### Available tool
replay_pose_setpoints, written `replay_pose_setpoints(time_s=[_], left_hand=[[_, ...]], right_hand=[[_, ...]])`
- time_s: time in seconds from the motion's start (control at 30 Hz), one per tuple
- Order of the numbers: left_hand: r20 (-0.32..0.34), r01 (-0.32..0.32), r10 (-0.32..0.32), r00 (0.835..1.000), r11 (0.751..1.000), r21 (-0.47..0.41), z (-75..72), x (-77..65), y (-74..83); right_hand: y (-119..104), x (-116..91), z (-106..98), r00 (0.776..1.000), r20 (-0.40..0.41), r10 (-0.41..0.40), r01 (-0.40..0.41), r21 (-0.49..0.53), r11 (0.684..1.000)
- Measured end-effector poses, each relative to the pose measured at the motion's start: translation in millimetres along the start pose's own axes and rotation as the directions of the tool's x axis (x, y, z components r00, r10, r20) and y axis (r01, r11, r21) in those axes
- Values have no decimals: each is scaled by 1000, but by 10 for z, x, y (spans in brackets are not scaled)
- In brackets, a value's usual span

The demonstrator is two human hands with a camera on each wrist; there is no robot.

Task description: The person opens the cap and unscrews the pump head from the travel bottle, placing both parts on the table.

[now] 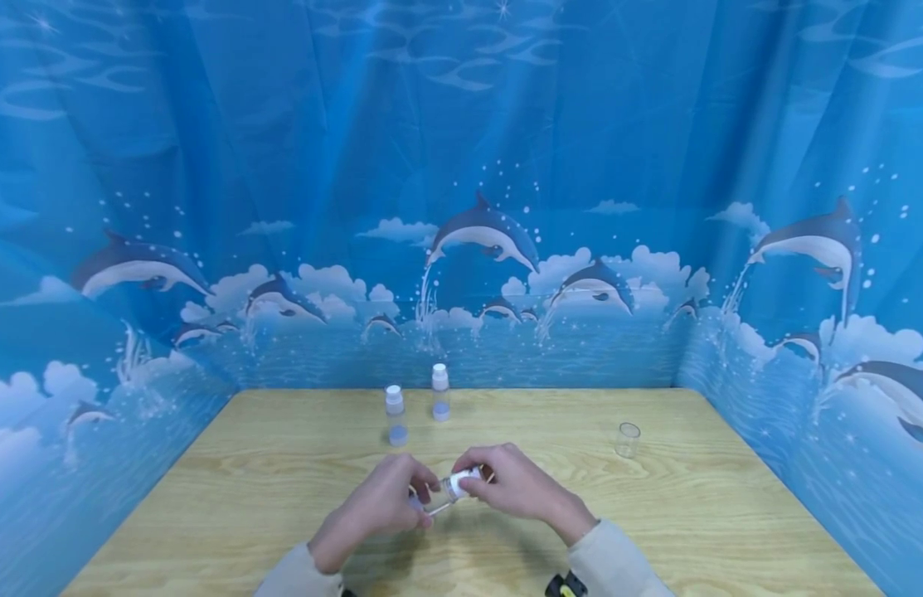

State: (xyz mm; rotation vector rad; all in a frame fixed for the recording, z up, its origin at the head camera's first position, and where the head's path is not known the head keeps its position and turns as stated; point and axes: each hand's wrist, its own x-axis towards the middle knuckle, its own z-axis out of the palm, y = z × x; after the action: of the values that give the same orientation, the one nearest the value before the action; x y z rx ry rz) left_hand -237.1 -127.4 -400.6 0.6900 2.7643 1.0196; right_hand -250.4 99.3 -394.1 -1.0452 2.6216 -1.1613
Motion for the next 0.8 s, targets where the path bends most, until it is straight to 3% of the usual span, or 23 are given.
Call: replay_pose_setpoints(time_s=[0.63,0.8], left_hand=[[-20,-47,47,999,999,12,4,1,-20],[-10,-30,30,1000,999,13,6,2,-21]], right_hand=[[7,4,-14,999,7,-36,36,9,999],[17,12,-5,999,10,-36,36,16,999]])
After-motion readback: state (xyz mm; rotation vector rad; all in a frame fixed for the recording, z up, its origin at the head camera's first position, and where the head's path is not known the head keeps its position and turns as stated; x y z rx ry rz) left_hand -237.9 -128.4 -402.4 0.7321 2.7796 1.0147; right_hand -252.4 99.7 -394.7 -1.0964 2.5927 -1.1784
